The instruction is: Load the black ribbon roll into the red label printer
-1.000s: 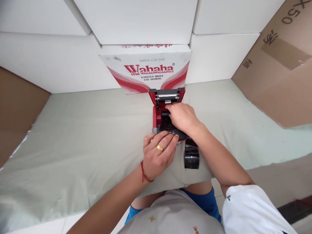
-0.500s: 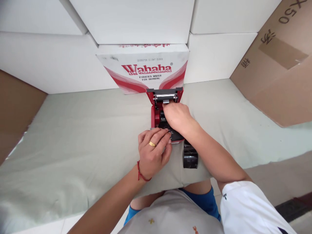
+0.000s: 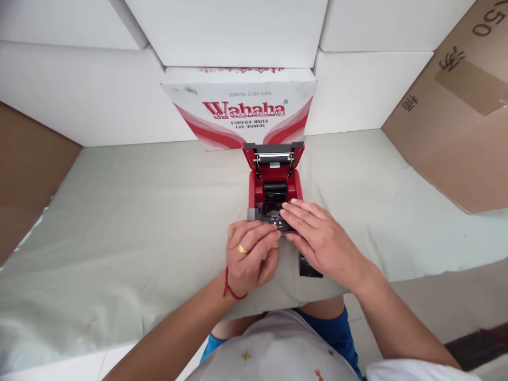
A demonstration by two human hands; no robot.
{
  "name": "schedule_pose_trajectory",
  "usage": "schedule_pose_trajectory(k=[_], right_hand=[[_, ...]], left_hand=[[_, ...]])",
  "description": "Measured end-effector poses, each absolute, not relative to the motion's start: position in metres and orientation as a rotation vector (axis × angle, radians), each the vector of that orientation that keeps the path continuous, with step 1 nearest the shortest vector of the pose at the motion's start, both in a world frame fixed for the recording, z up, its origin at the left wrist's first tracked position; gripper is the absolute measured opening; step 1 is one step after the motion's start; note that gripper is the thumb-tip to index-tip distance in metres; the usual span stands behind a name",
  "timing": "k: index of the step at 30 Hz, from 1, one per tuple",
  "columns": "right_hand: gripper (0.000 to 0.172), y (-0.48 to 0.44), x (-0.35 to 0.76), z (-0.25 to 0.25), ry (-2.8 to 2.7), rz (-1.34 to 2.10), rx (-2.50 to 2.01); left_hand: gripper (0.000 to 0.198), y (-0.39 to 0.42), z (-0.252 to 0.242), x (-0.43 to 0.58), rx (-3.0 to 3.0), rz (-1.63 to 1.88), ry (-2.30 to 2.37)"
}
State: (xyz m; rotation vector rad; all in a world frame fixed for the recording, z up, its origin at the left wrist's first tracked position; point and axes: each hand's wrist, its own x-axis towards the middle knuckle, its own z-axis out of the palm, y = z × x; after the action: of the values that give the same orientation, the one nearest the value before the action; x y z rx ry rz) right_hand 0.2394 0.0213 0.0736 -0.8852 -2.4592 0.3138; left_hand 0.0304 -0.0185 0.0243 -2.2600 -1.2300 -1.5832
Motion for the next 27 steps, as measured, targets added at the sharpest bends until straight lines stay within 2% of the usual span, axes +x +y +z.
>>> schedule_pose_trajectory(k=[2,4,11,21,24,27], right_hand=[[0.061,0.008,0.241,0.062,-2.437,0.235,-0.915],[0.063,-0.001,0.24,0.054,-2.409,0.162,-0.938],[0.044,0.0,0.241,0.054,-2.367,0.097,-0.924],[0.036,0.013,0.248,0.066,-2.169,0.345,-0.879],[0.031,0.023,0.25,0.076,-2.096,0.316,-0.959],[0.029,0.04,0.25,0.084,-2.039,0.267,-1.048]], left_hand=[[0.028,-0.02,0.023,0.03,-2.193,-1.58,-1.285],[0.031,-0.02,0.02,0.031,-2.15,-1.541,-1.35],[0.037,-0.015,0.012,0.034,-2.105,-1.408,-1.408],[0.032,-0.02,0.018,0.035,-2.12,-1.341,-1.388],[0.026,-0.021,0.018,0.036,-2.123,-1.33,-1.363],[0.031,-0.021,0.018,0.035,-2.116,-1.362,-1.316]])
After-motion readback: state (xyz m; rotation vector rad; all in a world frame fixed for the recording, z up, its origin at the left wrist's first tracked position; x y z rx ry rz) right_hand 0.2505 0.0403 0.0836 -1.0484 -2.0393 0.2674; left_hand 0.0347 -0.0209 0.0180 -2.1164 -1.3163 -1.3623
